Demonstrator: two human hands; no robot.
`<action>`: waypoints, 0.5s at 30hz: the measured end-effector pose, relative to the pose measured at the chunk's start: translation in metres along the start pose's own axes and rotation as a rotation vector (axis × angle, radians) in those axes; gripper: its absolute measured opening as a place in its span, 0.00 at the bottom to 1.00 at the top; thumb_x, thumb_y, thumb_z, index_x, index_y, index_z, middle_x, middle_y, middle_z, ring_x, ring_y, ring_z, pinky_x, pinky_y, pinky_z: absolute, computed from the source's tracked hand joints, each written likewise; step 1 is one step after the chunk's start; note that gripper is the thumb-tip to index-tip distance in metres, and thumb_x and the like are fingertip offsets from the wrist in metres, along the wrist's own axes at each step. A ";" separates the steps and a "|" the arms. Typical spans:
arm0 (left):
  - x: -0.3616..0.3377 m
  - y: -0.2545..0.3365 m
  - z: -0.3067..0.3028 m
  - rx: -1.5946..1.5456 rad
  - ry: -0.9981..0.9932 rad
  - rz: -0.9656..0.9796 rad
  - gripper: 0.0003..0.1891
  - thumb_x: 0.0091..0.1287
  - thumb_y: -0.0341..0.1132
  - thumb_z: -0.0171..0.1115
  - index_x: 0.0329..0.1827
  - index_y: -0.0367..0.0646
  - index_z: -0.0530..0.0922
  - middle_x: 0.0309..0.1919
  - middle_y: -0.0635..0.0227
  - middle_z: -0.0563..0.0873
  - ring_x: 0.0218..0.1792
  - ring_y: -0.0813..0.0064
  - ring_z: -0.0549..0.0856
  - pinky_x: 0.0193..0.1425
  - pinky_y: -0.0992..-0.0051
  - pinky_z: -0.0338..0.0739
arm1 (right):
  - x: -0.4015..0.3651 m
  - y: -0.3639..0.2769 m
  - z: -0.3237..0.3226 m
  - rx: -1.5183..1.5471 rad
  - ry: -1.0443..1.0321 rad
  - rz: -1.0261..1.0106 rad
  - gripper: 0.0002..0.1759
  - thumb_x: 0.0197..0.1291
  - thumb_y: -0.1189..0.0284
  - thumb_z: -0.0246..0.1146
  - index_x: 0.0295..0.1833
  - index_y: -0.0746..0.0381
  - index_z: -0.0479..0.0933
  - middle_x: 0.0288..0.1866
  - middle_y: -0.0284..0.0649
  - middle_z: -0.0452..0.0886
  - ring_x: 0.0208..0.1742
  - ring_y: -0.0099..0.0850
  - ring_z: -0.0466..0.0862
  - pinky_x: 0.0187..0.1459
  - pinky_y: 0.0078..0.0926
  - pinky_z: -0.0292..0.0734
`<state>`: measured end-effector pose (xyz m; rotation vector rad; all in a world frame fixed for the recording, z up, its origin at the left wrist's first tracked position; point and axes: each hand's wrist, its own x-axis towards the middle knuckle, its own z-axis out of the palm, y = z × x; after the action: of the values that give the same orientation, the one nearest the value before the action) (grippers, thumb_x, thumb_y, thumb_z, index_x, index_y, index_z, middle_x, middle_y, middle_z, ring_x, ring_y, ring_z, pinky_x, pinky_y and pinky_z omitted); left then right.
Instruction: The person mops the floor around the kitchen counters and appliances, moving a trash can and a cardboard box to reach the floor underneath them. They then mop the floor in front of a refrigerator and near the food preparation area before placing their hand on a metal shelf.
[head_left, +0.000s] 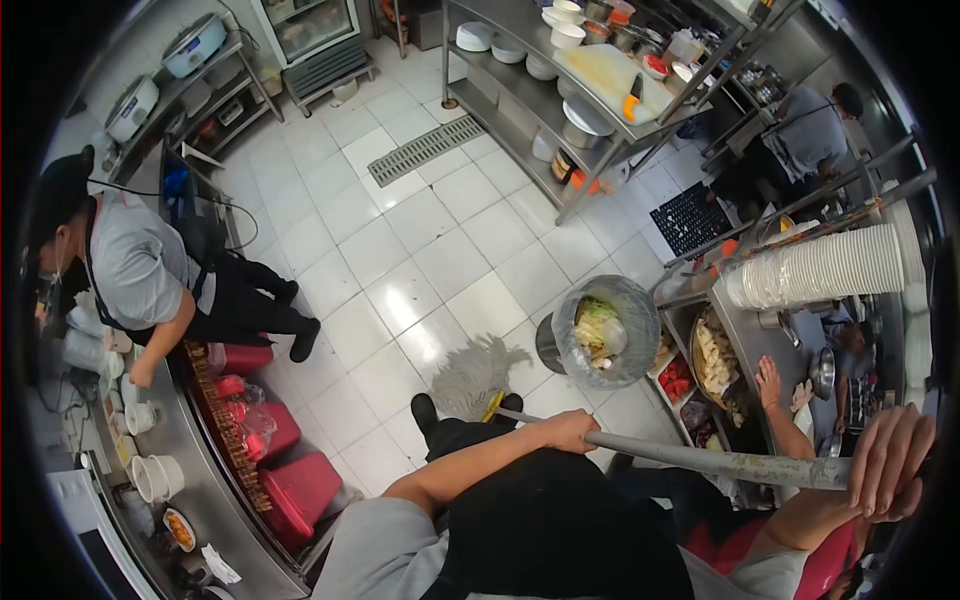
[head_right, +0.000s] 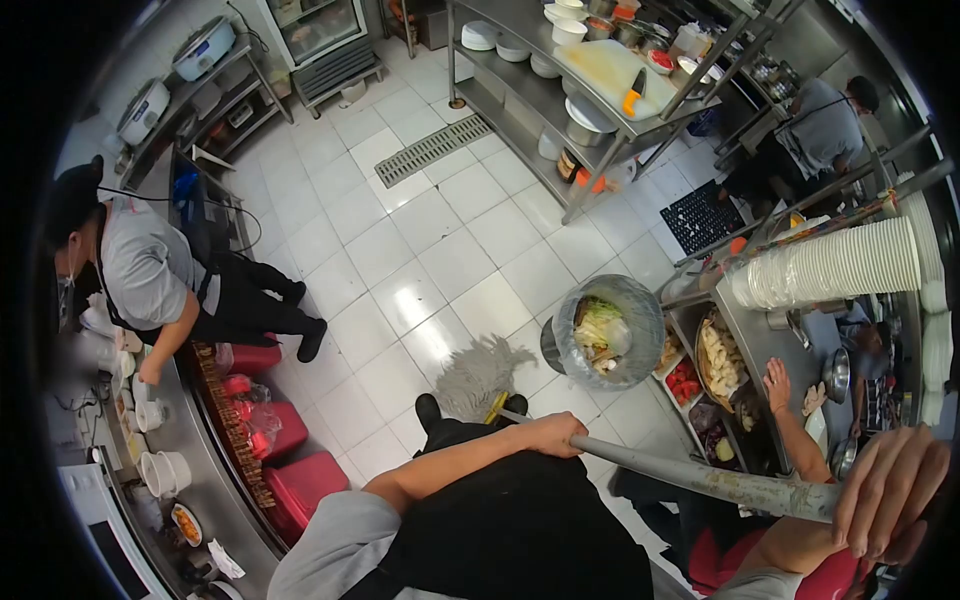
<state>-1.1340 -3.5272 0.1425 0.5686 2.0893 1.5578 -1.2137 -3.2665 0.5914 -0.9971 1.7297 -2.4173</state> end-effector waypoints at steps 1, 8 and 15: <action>-0.008 0.003 -0.003 -0.012 0.010 -0.006 0.10 0.59 0.39 0.67 0.30 0.41 0.82 0.27 0.51 0.85 0.34 0.47 0.85 0.39 0.55 0.78 | -0.008 0.002 0.007 -0.055 0.121 -0.073 0.15 0.66 0.64 0.59 0.46 0.65 0.68 0.19 0.30 0.80 0.12 0.15 0.78 0.18 0.08 0.77; -0.082 -0.063 -0.045 0.217 0.504 0.004 0.09 0.59 0.38 0.66 0.28 0.43 0.81 0.28 0.54 0.86 0.31 0.46 0.85 0.38 0.53 0.80 | -0.023 0.050 0.105 0.113 -0.188 -0.047 0.12 0.62 0.75 0.64 0.31 0.61 0.67 0.12 0.33 0.77 0.09 0.21 0.76 0.14 0.21 0.80; -0.198 -0.207 -0.178 0.544 0.933 -0.179 0.06 0.45 0.25 0.67 0.27 0.42 0.82 0.32 0.57 0.84 0.41 0.51 0.85 0.47 0.55 0.81 | -0.087 0.204 0.226 0.121 -0.228 0.138 0.17 0.62 0.68 0.71 0.26 0.56 0.69 0.20 0.31 0.79 0.19 0.27 0.79 0.31 0.33 0.79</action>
<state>-1.0902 -3.8346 0.0114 -0.2734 3.1813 1.2448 -1.1034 -3.5066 0.4182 -1.0537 1.5066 -2.1973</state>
